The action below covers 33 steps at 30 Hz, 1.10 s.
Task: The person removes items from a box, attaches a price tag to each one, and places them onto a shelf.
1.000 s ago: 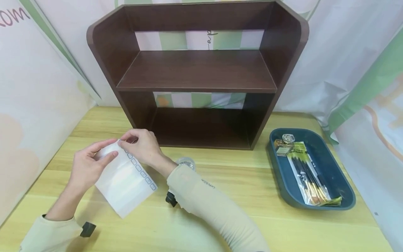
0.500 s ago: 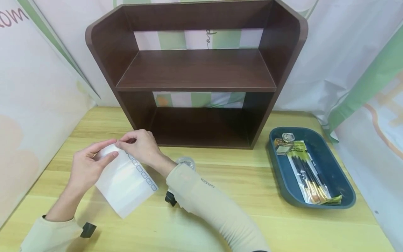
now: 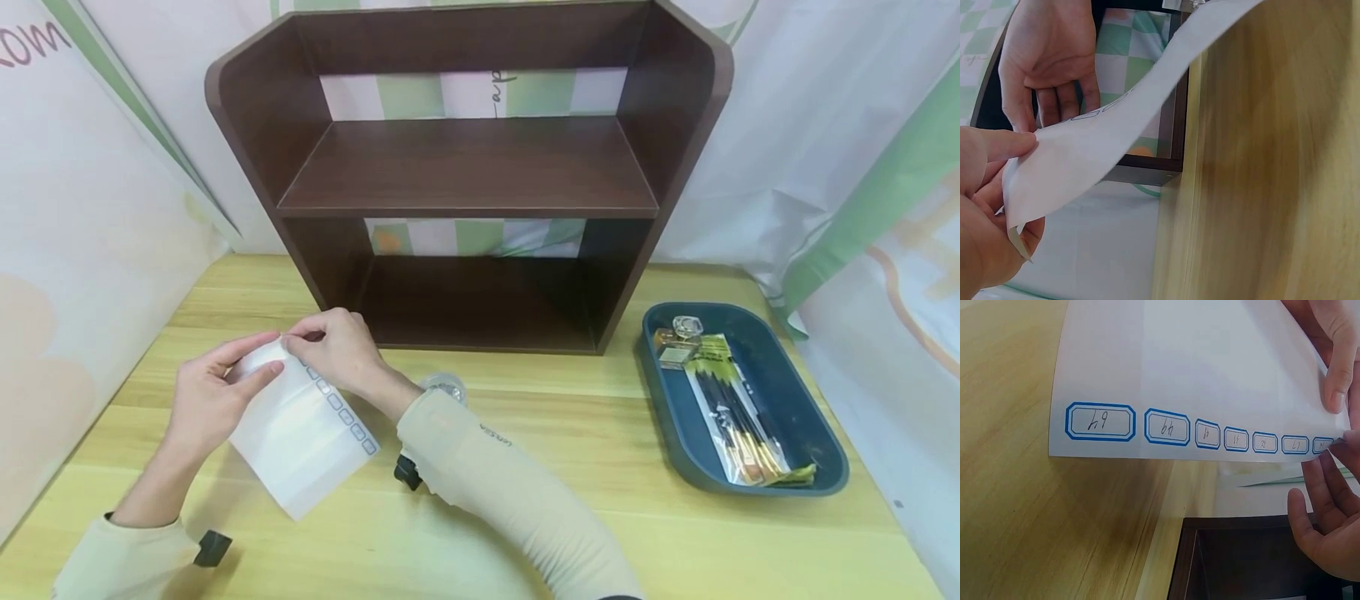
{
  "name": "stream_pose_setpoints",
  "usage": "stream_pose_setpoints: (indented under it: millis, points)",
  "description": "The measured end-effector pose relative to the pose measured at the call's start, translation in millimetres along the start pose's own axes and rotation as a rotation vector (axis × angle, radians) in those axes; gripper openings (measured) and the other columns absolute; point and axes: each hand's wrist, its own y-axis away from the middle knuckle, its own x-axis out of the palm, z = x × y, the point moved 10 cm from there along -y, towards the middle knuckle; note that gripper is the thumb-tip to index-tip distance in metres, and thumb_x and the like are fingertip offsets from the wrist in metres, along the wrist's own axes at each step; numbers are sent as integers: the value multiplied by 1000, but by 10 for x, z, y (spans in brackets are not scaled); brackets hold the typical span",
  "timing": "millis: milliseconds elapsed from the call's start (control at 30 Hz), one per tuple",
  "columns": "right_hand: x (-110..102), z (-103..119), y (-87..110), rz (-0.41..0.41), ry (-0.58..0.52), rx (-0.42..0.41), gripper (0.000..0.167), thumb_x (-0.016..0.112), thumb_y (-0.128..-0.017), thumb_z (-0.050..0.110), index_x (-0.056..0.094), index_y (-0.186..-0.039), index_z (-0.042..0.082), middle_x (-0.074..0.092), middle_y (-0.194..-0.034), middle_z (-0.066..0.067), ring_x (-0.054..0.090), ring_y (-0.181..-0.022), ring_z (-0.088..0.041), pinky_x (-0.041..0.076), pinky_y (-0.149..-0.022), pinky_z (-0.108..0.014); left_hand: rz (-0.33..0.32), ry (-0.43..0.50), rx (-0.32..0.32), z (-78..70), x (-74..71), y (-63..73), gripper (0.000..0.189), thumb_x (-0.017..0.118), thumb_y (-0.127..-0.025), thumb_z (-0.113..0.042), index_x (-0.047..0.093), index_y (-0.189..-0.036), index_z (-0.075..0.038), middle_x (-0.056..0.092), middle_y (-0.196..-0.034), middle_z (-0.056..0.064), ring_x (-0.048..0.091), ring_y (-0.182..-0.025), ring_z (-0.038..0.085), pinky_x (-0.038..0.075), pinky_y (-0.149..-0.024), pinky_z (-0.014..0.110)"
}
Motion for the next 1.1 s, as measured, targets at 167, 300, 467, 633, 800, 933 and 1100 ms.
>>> stream_pose_setpoints:
  millis: [167, 300, 467, 633, 800, 933, 1100]
  points:
    - [-16, -7, 9, -4, -7, 11, 9, 72, -94, 11, 79, -96, 6, 75, -86, 1, 67, -70, -6, 57, -64, -22, -4, 18, -4, 10, 7, -2, 32, 78, -88, -6, 73, -119, -4, 70, -112, 14, 61, -88, 12, 54, -68, 17]
    - [-21, -2, 16, -3, -5, 15, 10, 72, -94, 11, 79, -97, 6, 75, -88, 0, 67, -71, -6, 57, -65, -22, -11, 25, -1, 1, 4, 0, 31, 78, -88, -5, 74, -119, -4, 70, -110, 13, 62, -88, 12, 53, -68, 17]
    - [-28, 7, 18, -1, 5, 10, 11, 71, -95, 12, 79, -98, 6, 75, -90, 0, 67, -74, -6, 57, -67, -21, -24, 29, 6, -11, -1, 7, 31, 78, -88, -4, 74, -118, -4, 71, -110, 14, 62, -87, 11, 53, -69, 15]
    - [-61, -10, 6, -24, 35, 12, 10, 71, -95, 12, 80, -94, 10, 74, -86, 5, 67, -75, -5, 56, -68, -21, -23, 37, -13, 5, -6, 19, 32, 78, -88, -4, 74, -119, -5, 71, -115, 14, 62, -89, 10, 53, -69, 15]
    - [-113, -10, -4, -56, 61, -6, 8, 72, -93, 12, 79, -91, 12, 73, -84, 8, 66, -76, -5, 55, -70, -20, -9, 16, -36, 39, -27, 28, 33, 77, -89, -6, 73, -122, -6, 70, -121, 12, 62, -89, 10, 54, -67, 17]
    - [-95, 46, 0, -38, 39, -59, 4, 74, -92, 10, 77, -95, 10, 71, -85, 7, 65, -76, -7, 54, -71, -20, -13, -2, -20, 48, -43, 25, 33, 77, -90, -6, 72, -123, -6, 70, -120, 13, 62, -88, 11, 54, -66, 17]
    - [-52, 114, 8, -27, 63, -111, 5, 79, -89, 13, 76, -92, 10, 69, -83, 8, 63, -73, -8, 53, -67, -19, -18, -3, -10, 35, -36, 26, 33, 77, -89, -6, 72, -122, -5, 70, -120, 13, 62, -87, 11, 54, -66, 17]
